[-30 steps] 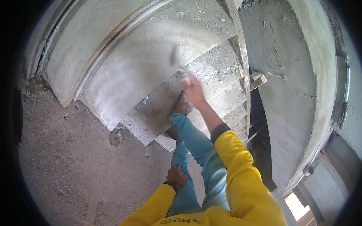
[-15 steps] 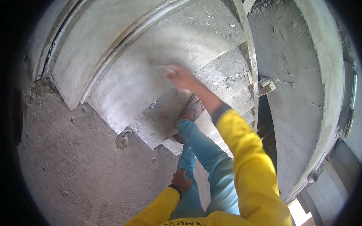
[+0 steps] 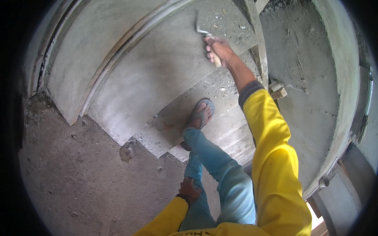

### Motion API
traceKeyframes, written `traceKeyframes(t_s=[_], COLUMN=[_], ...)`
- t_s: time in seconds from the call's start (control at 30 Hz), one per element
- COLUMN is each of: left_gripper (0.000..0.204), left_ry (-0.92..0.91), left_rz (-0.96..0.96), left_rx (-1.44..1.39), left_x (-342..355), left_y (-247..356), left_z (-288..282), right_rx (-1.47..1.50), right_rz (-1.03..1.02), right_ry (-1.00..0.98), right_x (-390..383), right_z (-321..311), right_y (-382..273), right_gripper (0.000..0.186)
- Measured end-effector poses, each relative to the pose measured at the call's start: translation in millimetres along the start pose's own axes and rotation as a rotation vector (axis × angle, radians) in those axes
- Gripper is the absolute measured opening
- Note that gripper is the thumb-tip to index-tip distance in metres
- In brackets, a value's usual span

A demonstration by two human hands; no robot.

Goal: The person sits on the floor and uses a trowel to smooth the surface of a concrete stair. They move up the stairs while continuing to smooth the concrete surface.

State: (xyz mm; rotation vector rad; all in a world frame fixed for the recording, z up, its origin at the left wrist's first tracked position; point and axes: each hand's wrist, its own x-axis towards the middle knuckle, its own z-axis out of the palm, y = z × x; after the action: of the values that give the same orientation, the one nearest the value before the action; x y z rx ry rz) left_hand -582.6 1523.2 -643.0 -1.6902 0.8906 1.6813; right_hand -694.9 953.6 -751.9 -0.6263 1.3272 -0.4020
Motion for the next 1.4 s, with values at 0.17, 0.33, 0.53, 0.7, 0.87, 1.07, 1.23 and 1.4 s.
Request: traceKeyframes(t_s=[0.17, 0.33, 0.53, 0.7, 0.87, 1.07, 1.23, 1.4], left_gripper=[0.072, 0.072, 0.072, 0.073, 0.073, 0.073, 0.073, 0.074], left_ry=[0.03, 0.035, 0.02, 0.036, 0.04, 0.04, 0.036, 0.005], left_rz=[0.03, 0.075, 0.052, 0.045, 0.076, 0.092, 0.057, 0.031], left_rx=[0.017, 0.049, 0.071, 0.057, 0.087, 0.053, 0.043, 0.032], left_x=[0, 1, 0, 2, 5, 3, 0, -5], left_y=[-2, -4, -2, -9, -15, -11, -15, -15], left_z=[-3, -5, -12, -8, 3, -8, -3, -4], right_rx=[0.176, 0.226, 0.474, 0.482, 0.215, 0.415, 0.408, -0.082], right_rz=[-0.07, -0.081, -0.124, -0.121, -0.146, -0.058, -0.048, -0.003], right_ry=[0.096, 0.127, 0.401, 0.593, 0.077, 0.309, 0.58, -0.032], right_x=[-12, 11, -28, -65, -34, -45, -81, -57], right_z=[43, 37, -11, 11, 55, 24, 10, 35], right_y=[22, 20, 67, 79, 42, 82, 103, 31], right_gripper=[0.022, 0.022, 0.021, 0.019, 0.021, 0.022, 0.022, 0.024])
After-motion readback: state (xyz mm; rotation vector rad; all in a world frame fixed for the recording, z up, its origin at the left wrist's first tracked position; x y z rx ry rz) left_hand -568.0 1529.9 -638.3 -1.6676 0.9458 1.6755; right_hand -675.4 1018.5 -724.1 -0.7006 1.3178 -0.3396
